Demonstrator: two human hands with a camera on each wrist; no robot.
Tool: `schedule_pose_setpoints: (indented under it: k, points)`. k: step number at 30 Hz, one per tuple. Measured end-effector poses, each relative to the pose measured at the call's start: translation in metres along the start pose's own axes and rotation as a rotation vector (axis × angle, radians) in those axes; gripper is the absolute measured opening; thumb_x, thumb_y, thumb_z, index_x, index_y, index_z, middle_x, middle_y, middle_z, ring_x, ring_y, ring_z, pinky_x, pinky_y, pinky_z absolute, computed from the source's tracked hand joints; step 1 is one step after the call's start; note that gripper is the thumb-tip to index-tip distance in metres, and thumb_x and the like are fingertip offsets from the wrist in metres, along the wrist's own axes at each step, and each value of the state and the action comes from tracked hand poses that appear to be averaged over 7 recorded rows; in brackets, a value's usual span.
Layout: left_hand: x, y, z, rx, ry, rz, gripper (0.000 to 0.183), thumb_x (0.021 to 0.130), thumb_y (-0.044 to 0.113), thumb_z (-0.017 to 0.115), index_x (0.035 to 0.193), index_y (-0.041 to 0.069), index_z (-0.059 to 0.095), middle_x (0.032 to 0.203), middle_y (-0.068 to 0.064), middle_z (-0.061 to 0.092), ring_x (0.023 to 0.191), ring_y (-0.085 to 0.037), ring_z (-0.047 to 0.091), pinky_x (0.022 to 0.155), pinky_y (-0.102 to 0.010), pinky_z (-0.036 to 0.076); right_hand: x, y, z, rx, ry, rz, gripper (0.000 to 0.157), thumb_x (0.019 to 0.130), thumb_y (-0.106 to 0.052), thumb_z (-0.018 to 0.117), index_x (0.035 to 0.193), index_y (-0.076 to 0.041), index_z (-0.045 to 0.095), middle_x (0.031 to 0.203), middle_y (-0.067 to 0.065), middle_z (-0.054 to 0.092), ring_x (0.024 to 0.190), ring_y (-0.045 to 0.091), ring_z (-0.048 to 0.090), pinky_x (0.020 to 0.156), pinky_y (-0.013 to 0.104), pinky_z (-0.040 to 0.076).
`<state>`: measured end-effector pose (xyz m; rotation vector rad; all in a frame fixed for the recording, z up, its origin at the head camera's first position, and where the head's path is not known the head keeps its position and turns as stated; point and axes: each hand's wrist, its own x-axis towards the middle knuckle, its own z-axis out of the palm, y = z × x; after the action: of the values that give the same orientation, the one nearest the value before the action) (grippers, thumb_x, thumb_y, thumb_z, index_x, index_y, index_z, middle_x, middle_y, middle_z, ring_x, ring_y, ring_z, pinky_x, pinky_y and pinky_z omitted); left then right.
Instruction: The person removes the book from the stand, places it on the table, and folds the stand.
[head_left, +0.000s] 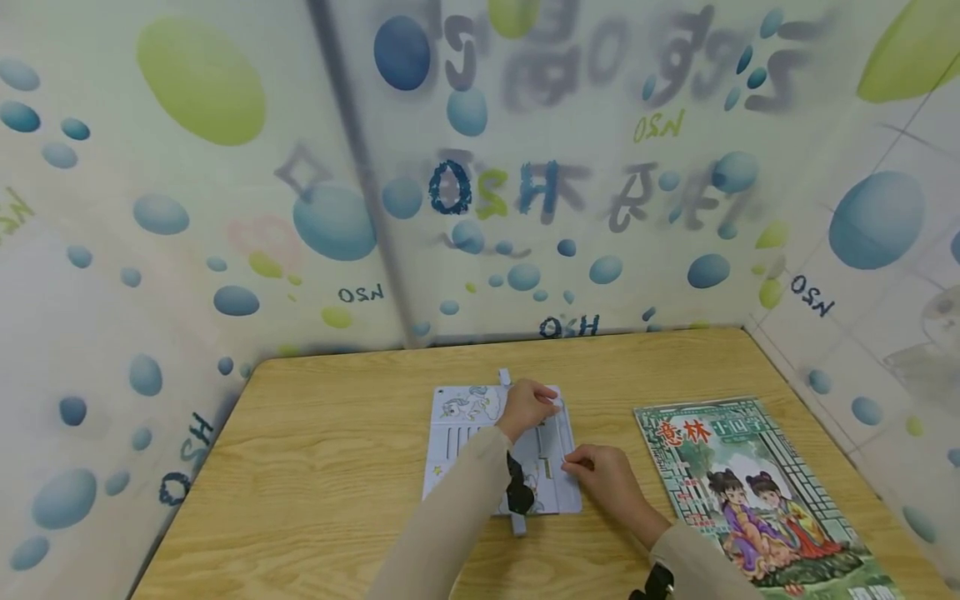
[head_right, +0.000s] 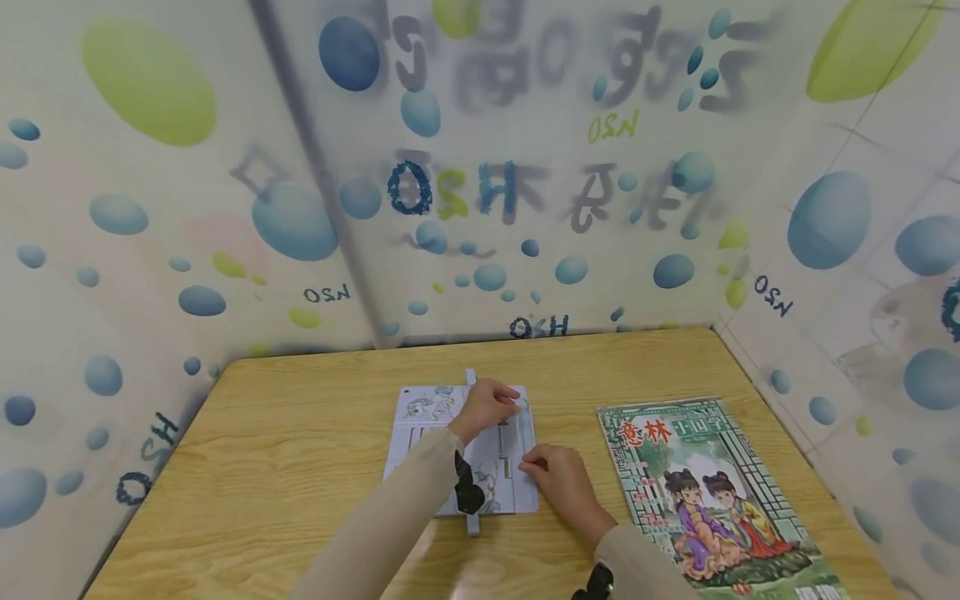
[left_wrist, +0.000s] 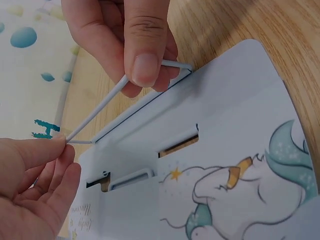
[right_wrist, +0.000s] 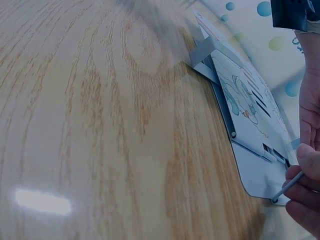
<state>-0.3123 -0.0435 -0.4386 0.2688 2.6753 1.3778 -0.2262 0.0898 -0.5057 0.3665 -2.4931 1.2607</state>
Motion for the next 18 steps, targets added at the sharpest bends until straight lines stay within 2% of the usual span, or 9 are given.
schedule_pose_setpoints:
  k: [9, 14, 18]
  points:
    - [0.001, -0.012, -0.001, -0.023, 0.03, 0.04, 0.018, 0.077, -0.002, 0.069, 0.095, -0.004, 0.068, 0.073, -0.008, 0.064, 0.06, -0.012, 0.058, 0.053, -0.022, 0.047, 0.001, -0.002, 0.005, 0.019, 0.006, -0.014, 0.01, 0.071, -0.003, 0.076, 0.07, -0.011, 0.069, 0.069, -0.004, 0.066, 0.061, 0.003, 0.055, 0.054, 0.02, 0.046]
    - [0.001, -0.017, -0.003, -0.021, 0.039, 0.034, 0.018, 0.076, -0.002, 0.07, 0.094, -0.003, 0.069, 0.072, -0.008, 0.064, 0.061, -0.012, 0.059, 0.055, -0.023, 0.048, -0.001, 0.0, 0.01, 0.042, 0.021, 0.012, 0.013, 0.069, -0.006, 0.078, 0.068, -0.014, 0.068, 0.067, -0.007, 0.064, 0.06, 0.003, 0.054, 0.054, 0.021, 0.045]
    - [0.0, -0.02, -0.004, -0.026, 0.047, 0.037, 0.018, 0.076, -0.003, 0.071, 0.094, -0.003, 0.069, 0.073, -0.007, 0.065, 0.062, -0.013, 0.06, 0.056, -0.023, 0.048, -0.002, 0.0, 0.013, 0.016, 0.033, 0.028, 0.013, 0.07, -0.01, 0.078, 0.068, -0.018, 0.068, 0.068, -0.01, 0.064, 0.062, 0.003, 0.056, 0.055, 0.022, 0.046]
